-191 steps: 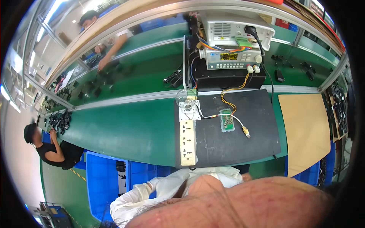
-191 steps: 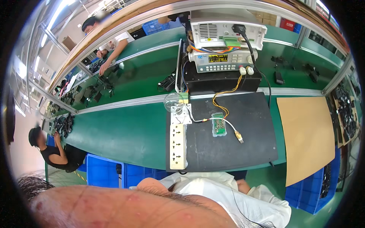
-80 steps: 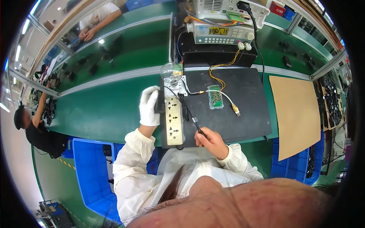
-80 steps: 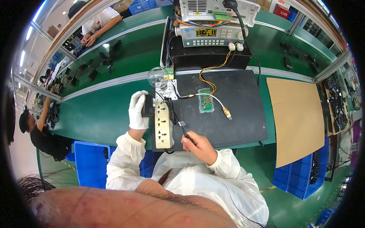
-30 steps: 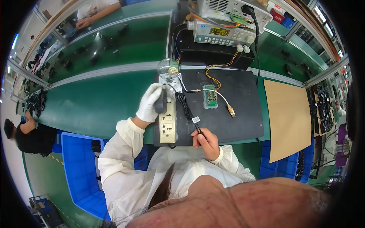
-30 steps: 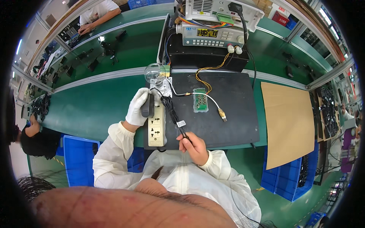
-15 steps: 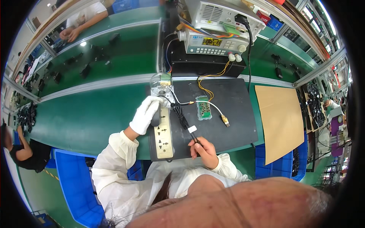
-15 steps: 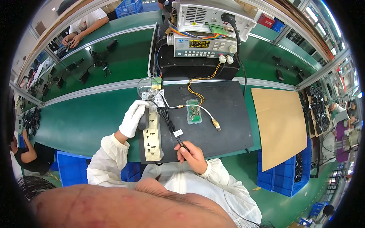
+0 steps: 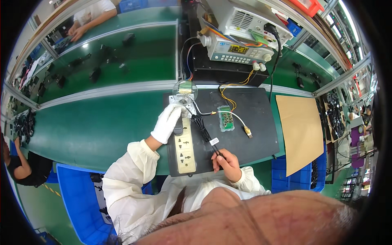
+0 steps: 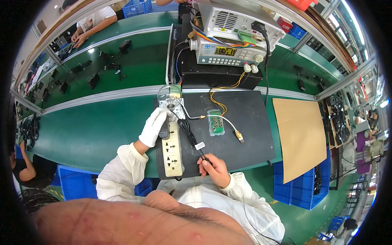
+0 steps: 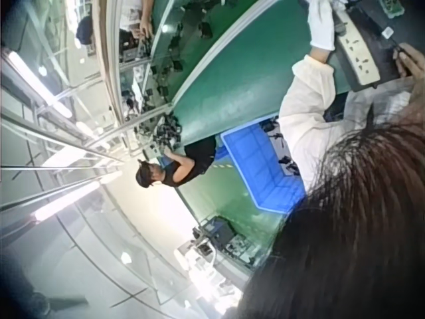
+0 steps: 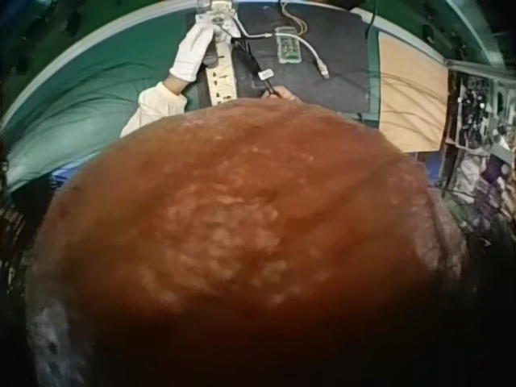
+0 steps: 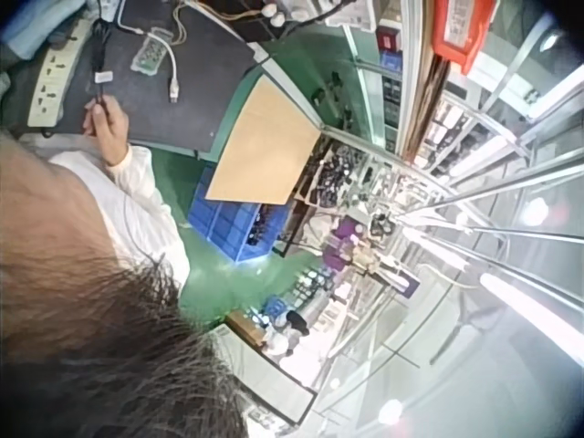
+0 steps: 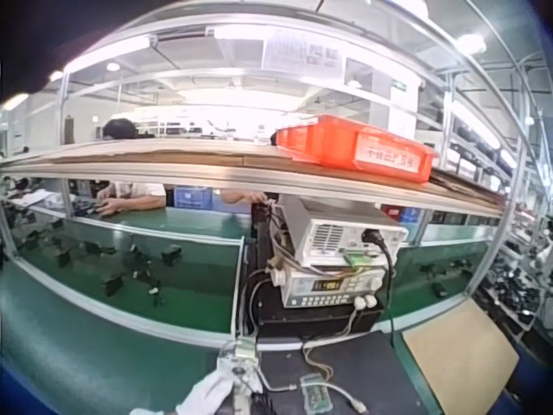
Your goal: Testing electronic circuit boards by connecting them to a testing rig and verifying their functionality.
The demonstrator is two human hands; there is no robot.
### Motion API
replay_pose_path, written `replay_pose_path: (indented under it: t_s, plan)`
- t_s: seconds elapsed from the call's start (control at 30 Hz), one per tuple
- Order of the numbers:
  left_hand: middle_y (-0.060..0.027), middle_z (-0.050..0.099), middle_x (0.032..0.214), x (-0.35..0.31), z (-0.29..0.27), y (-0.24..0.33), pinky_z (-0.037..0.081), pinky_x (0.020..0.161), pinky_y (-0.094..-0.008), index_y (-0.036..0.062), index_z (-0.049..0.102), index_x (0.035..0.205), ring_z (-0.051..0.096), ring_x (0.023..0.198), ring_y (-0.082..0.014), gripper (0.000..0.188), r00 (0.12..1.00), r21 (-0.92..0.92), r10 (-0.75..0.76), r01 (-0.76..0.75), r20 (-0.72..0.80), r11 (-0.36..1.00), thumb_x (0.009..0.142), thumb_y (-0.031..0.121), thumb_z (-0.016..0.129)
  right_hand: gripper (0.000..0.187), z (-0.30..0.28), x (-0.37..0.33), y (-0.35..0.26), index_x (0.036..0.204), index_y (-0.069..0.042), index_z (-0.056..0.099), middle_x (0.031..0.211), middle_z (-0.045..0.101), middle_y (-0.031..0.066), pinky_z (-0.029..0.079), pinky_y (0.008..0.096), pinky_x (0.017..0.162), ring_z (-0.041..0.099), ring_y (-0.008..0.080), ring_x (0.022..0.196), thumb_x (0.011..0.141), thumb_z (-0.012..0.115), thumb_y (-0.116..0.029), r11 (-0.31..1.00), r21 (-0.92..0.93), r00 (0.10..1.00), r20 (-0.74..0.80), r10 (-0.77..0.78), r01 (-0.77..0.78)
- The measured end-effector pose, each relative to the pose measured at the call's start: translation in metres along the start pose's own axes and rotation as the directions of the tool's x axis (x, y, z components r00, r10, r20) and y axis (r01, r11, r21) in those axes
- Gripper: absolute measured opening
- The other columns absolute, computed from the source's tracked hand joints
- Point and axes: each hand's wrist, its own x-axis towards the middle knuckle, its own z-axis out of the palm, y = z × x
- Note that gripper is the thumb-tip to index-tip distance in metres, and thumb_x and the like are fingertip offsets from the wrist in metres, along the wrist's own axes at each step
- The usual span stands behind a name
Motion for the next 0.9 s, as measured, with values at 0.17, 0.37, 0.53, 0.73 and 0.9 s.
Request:
replay_pose_path:
  t_s: [0.17, 0.37, 0.53, 0.73, 0.9]
  plan:
    - [-0.0071, 0.067, 0.104, -0.002, -0.001, 0.0, 0.049, 0.093, -0.0303, 0.0015, 0.064, 0.11, 0.064, 0.098, -0.016, 0.025, 0.999, -0.048, 0.041, -0.042, -0.018, 0.998, 0.109, 0.022, 0.05, 0.018, 0.0, 0.003, -0.013, 0.111, 0.001, 0.062, 0.086, 0.063, 0.0052, 0.053, 0.028, 0.069, 0.059, 0.0114, 0.073, 0.107, 0.053, -0.015, 0.996, -0.003, 0.994, 0.052, 0.093, -0.093]
    - [-0.011, 0.07, 0.108, 0.0, -0.002, -0.001, 0.049, 0.096, -0.0333, 0.0007, 0.068, 0.112, 0.066, 0.103, -0.0215, 0.027, 0.998, -0.083, 0.059, -0.058, 0.002, 0.995, 0.108, 0.022, 0.051, 0.021, -0.021, 0.016, -0.052, 0.113, -0.001, 0.068, 0.088, 0.066, 0.0016, 0.052, 0.0257, 0.075, 0.061, 0.0081, 0.08, 0.106, 0.061, -0.019, 0.959, -0.13, 0.939, 0.204, 0.276, -0.253]
    - [-0.015, 0.07, 0.113, -0.005, -0.01, -0.013, 0.048, 0.098, -0.0358, -0.0004, 0.067, 0.115, 0.066, 0.106, -0.0264, 0.029, 0.996, 0.115, 0.07, -0.063, -0.055, 0.991, 0.108, 0.023, 0.05, 0.017, -0.047, 0.046, -0.092, 0.109, 0.002, 0.073, 0.097, 0.071, 0.0046, 0.052, 0.0246, 0.074, 0.063, 0.0093, 0.081, 0.1, 0.069, -0.011, 0.891, -0.445, 0.996, 0.033, -0.082, 0.088]
    - [-0.0076, 0.065, 0.106, 0.002, -0.004, -0.009, 0.047, 0.093, -0.0301, 0.0024, 0.065, 0.113, 0.062, 0.098, -0.0176, 0.041, 0.98, 0.212, 0.197, -0.184, -0.039, 0.96, 0.113, 0.035, 0.04, 0.02, -0.091, 0.101, -0.066, 0.114, 0.004, 0.072, 0.097, 0.074, 0.004, 0.054, 0.0243, 0.075, 0.065, 0.0093, 0.081, 0.1, 0.068, -0.01, 0.802, -0.573, 0.908, -0.226, -0.354, 0.17]
    - [-0.0083, 0.067, 0.106, -0.004, -0.006, -0.007, 0.047, 0.094, -0.0304, 0.0023, 0.065, 0.113, 0.063, 0.098, -0.0185, 0.05, 0.986, 0.126, 0.156, -0.147, -0.062, 0.981, 0.114, 0.042, 0.035, 0.02, -0.097, 0.115, -0.042, 0.116, 0.004, 0.072, 0.1, 0.076, 0.0033, 0.055, 0.0239, 0.078, 0.066, 0.0086, 0.084, 0.101, 0.067, -0.01, 0.77, -0.607, 0.881, -0.235, -0.411, 0.198]
